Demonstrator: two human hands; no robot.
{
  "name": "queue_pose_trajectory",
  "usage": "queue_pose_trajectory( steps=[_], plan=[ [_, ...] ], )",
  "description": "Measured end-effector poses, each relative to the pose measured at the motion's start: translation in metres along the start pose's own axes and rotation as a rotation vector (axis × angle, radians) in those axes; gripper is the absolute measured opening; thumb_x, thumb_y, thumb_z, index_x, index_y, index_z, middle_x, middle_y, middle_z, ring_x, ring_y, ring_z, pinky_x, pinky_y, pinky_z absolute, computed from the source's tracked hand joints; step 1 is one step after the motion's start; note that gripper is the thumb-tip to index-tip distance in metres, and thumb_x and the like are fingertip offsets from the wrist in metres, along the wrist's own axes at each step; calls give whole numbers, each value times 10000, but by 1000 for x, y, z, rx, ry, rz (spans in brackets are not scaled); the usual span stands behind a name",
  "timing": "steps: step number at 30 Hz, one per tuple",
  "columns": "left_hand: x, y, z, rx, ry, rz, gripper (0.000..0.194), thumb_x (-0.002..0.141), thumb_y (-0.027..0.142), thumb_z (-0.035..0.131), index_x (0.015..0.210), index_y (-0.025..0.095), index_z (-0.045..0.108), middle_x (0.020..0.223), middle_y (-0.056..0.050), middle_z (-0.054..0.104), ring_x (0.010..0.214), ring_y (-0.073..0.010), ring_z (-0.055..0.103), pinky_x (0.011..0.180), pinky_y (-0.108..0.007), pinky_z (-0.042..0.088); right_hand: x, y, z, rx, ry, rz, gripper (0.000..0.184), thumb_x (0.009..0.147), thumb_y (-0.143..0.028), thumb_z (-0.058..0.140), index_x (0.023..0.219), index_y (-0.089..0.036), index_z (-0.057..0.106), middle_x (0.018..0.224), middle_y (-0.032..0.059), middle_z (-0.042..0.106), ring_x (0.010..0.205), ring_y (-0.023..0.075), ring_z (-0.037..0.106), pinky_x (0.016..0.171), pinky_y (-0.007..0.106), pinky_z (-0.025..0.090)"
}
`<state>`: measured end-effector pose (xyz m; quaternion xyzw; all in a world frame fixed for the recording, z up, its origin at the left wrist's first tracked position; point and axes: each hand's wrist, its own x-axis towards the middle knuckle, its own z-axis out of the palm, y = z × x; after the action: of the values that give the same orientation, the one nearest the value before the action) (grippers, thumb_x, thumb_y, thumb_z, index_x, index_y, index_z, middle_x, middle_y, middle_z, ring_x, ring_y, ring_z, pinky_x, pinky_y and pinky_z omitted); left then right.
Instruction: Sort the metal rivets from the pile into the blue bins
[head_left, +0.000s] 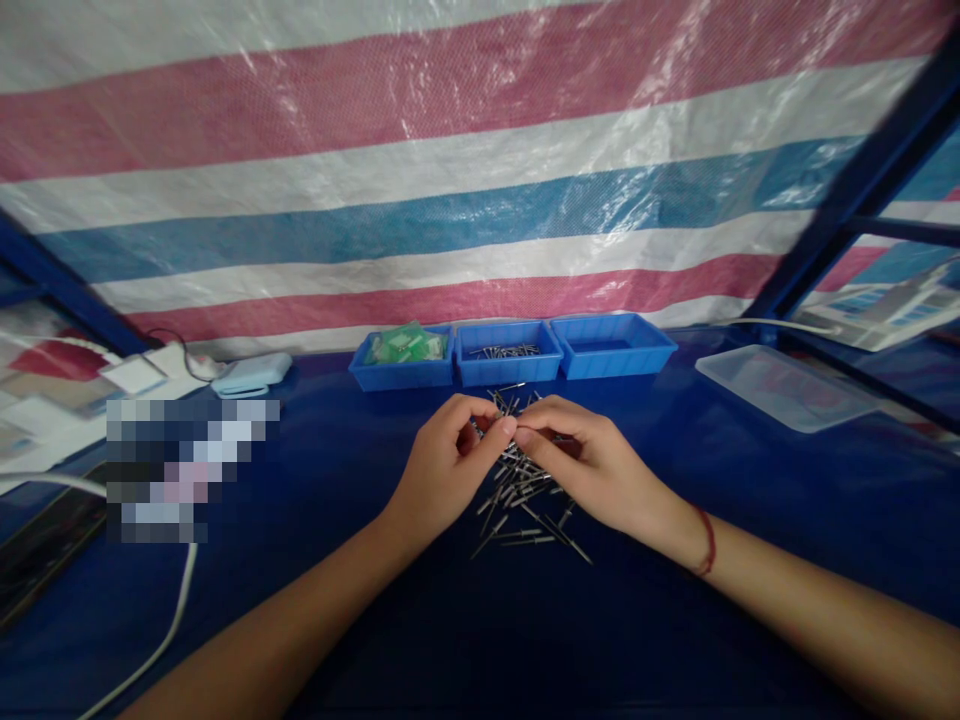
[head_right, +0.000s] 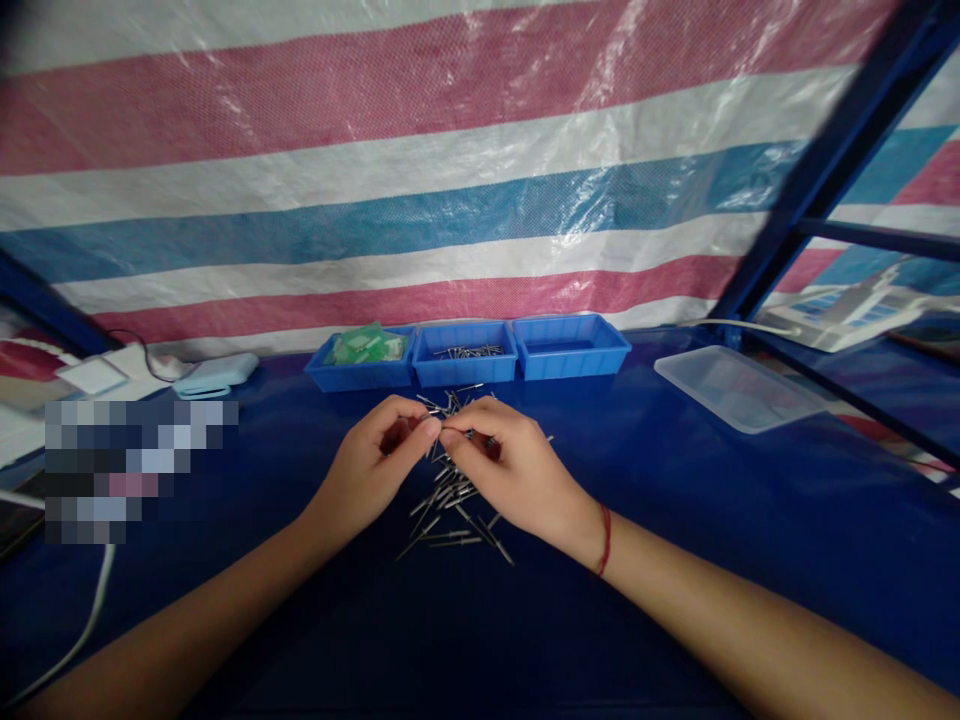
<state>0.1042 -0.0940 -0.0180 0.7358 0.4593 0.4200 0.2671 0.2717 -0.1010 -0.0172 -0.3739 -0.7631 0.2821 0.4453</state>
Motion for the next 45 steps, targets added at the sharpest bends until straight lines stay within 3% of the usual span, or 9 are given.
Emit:
queue_pose_trajectory(
  steps=[3, 7, 9, 13, 19, 23, 27, 34, 45],
  plan=[
    [1, -3, 1, -83, -7, -59, 175, 845, 321, 523, 967, 194, 519, 753, 30, 545, 566, -87, 468, 554, -226, 389, 10, -4, -7, -160, 76, -69, 182, 869, -245, 505, 785, -171, 649, 807, 38, 602, 728, 132, 574, 644, 273, 464],
    [3, -4, 1, -106, 8, -67, 250, 863, 322, 494, 1078, 196, 476, 736, 32, 538, 564, -88, 461, 563, -228, 390, 41, 6, -21, -453, 264, -181, 197, 870, -248, 494, 866, -154, 667, 854, 61, 620, 755, 154, 576, 666, 290, 459],
    [3, -5, -2, -87, 5, -62, 242, 868, 318, 486, 1072, 189, 490, 724, 31, 539, 561, -88, 454, 561, -229, 385, 60, 17, -27, -598, 289, -152, 238, 880, -254, 467, 902, -139, 674, 866, 86, 624, 801, 187, 586, 721, 325, 458],
    [6, -11, -8, -26, -12, -57, 227, 868, 302, 486, 1060, 185, 521, 725, 22, 565, 576, -99, 480, 569, -237, 391, 78, 32, -32, -774, 191, 34, 266, 844, -287, 490, 942, -120, 673, 919, 137, 621, 829, 241, 589, 736, 381, 459],
    [12, -20, -15, 255, -97, 2, 165, 866, 239, 479, 914, 207, 634, 836, -10, 647, 794, -164, 579, 743, -311, 429, 43, 24, -27, -661, 42, 80, 213, 810, -277, 518, 899, -158, 670, 898, 80, 632, 695, 174, 566, 686, 342, 458],
    [12, -22, -14, 448, -195, 101, 193, 852, 231, 510, 987, 264, 644, 946, -10, 637, 902, -199, 560, 788, -358, 403, 24, 23, -27, -577, 4, 149, 200, 809, -272, 517, 877, -164, 672, 898, 69, 646, 707, 172, 571, 669, 338, 452],
    [12, -26, -7, 593, -228, 185, 257, 873, 293, 499, 1106, 325, 602, 1044, -16, 590, 957, -220, 519, 782, -370, 380, 22, 24, -28, -508, 4, 139, 182, 809, -259, 513, 848, -171, 668, 885, 66, 648, 735, 175, 581, 688, 347, 457],
    [16, -26, 0, 698, -183, 165, 127, 835, 298, 539, 896, 237, 632, 1000, -27, 585, 925, -225, 513, 754, -364, 359, 19, 21, -32, -488, 28, 61, 149, 802, -221, 514, 790, -188, 658, 874, 54, 630, 755, 173, 577, 699, 355, 461],
    [15, -22, -4, 801, -219, 216, 166, 834, 209, 514, 902, 260, 657, 1035, -29, 566, 924, -219, 519, 728, -348, 343, 15, 17, -30, -460, 24, 53, 156, 798, -210, 507, 786, -178, 659, 874, 49, 612, 734, 152, 570, 692, 327, 461]
  ],
)
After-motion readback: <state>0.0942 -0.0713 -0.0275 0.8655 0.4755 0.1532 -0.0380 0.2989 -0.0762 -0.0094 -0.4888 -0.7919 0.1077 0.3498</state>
